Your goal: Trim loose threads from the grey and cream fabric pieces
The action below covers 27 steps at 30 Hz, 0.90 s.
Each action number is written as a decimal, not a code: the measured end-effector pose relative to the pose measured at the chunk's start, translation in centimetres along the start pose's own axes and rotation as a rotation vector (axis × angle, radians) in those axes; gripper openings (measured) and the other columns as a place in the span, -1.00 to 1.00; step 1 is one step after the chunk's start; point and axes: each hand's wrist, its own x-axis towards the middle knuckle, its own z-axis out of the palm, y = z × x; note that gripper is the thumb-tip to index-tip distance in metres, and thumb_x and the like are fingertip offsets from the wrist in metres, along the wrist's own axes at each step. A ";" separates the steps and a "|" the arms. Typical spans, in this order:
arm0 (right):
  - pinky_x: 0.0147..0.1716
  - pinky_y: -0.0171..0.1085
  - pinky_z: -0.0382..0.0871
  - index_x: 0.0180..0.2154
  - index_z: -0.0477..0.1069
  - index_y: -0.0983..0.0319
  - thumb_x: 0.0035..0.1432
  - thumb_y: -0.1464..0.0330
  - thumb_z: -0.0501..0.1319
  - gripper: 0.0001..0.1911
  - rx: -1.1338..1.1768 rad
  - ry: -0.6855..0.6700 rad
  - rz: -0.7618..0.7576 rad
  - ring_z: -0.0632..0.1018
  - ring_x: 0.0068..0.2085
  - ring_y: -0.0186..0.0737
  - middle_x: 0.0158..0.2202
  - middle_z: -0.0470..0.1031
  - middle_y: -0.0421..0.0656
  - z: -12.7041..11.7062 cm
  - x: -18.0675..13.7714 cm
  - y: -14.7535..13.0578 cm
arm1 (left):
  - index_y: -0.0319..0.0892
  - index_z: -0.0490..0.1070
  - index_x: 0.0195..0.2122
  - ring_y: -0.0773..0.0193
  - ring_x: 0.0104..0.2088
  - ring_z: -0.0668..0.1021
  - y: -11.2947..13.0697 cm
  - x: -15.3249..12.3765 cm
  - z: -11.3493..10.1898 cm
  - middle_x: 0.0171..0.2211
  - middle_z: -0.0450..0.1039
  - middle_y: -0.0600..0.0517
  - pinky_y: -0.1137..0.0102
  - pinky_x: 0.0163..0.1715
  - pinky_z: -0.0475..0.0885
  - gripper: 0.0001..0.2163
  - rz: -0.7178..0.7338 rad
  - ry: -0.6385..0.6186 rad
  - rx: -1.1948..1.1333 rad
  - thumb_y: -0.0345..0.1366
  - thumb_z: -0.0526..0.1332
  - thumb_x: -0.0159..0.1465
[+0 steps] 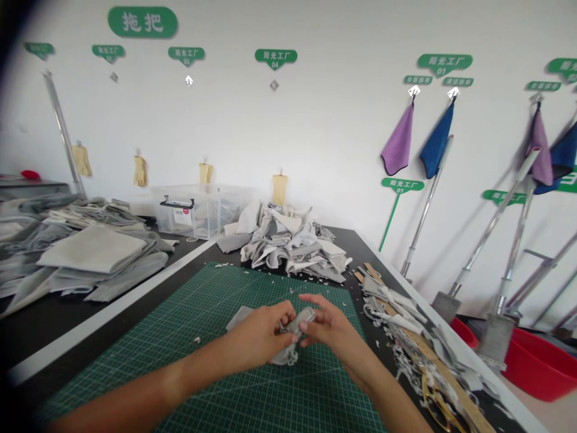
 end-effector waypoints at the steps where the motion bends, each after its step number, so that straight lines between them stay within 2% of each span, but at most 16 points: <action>1: -0.24 -0.15 0.50 0.13 0.35 0.11 0.01 0.13 0.43 -0.34 -0.019 -0.009 0.002 0.54 -0.26 -0.16 -0.34 0.49 -0.21 -0.1 0.1 0.0 | -0.09 0.39 -0.18 0.27 -0.38 0.46 0.0 0.0 -0.1 -0.33 0.49 0.07 0.45 -0.42 0.26 -0.84 0.001 0.001 -0.014 -0.19 0.17 0.25; 6: -0.39 -0.21 0.48 0.12 0.37 0.13 0.01 0.09 0.42 -0.34 -0.109 -0.008 0.003 0.53 -0.34 -0.19 -0.37 0.48 -0.21 -0.5 0.4 -0.1 | -0.10 0.49 -0.16 0.26 -0.39 0.50 0.6 -0.2 -1.3 -0.33 0.54 0.03 0.45 -0.41 0.34 -0.78 0.006 -0.072 -0.115 -0.15 0.14 0.27; 9: -0.43 -0.23 0.47 0.09 0.39 0.14 -0.03 0.04 0.42 -0.32 -0.137 0.005 0.004 0.55 -0.32 -0.15 -0.37 0.49 -0.18 -0.4 0.5 0.0 | -0.10 0.55 -0.21 0.28 -0.43 0.51 0.8 -0.1 -1.9 -0.35 0.55 0.01 0.46 -0.44 0.36 -0.74 -0.001 -0.108 -0.154 -0.15 0.10 0.30; 13: -0.34 -0.20 0.48 0.08 0.42 0.13 -0.08 0.05 0.45 -0.31 -0.160 0.007 -0.038 0.55 -0.29 -0.15 -0.33 0.52 -0.17 -0.4 0.7 0.1 | -0.14 0.56 -0.23 0.33 -0.55 0.49 0.1 0.4 -1.8 -0.45 0.51 0.01 0.49 -0.54 0.34 -0.68 -0.053 -0.090 -0.179 -0.08 0.09 0.30; 16: -0.26 -0.16 0.49 0.07 0.43 0.11 -0.10 0.08 0.47 -0.31 -0.174 0.009 -0.053 0.55 -0.29 -0.16 -0.31 0.53 -0.18 -0.6 0.8 0.2 | -0.18 0.54 -0.18 0.36 -0.61 0.47 -0.7 0.6 -1.5 -0.48 0.48 0.02 0.52 -0.60 0.33 -0.63 -0.096 -0.109 -0.227 -0.07 0.03 0.33; 20: -0.24 -0.13 0.49 0.09 0.43 0.10 -0.09 0.04 0.45 -0.30 -0.169 0.036 -0.043 0.56 -0.26 -0.10 -0.31 0.55 -0.15 -0.9 1.0 0.1 | -0.18 0.49 -0.09 0.36 -0.61 0.49 -0.7 0.7 -1.8 -0.45 0.46 0.01 0.53 -0.61 0.39 -0.65 -0.115 -0.164 -0.321 -0.11 0.03 0.33; 22: -0.28 -0.13 0.50 0.08 0.44 0.11 -0.05 0.01 0.41 -0.33 -0.163 0.054 -0.038 0.57 -0.26 -0.09 -0.32 0.55 -0.15 -1.0 1.0 -0.1 | -0.15 0.45 -0.02 0.35 -0.57 0.49 -0.3 0.7 -2.0 -0.43 0.45 0.01 0.52 -0.61 0.41 -0.67 -0.115 -0.144 -0.353 -0.12 0.06 0.31; 27: -0.44 -0.24 0.45 0.02 0.46 0.13 0.03 -0.01 0.34 -0.43 -0.190 0.067 -0.078 0.51 -0.40 -0.20 -0.44 0.45 -0.21 -0.5 1.1 -0.9 | -0.04 0.28 0.14 0.34 -0.54 0.50 1.0 0.2 -2.0 -0.21 0.47 -0.04 0.50 -0.64 0.40 -0.56 -0.109 -0.108 -0.379 -0.02 0.13 0.29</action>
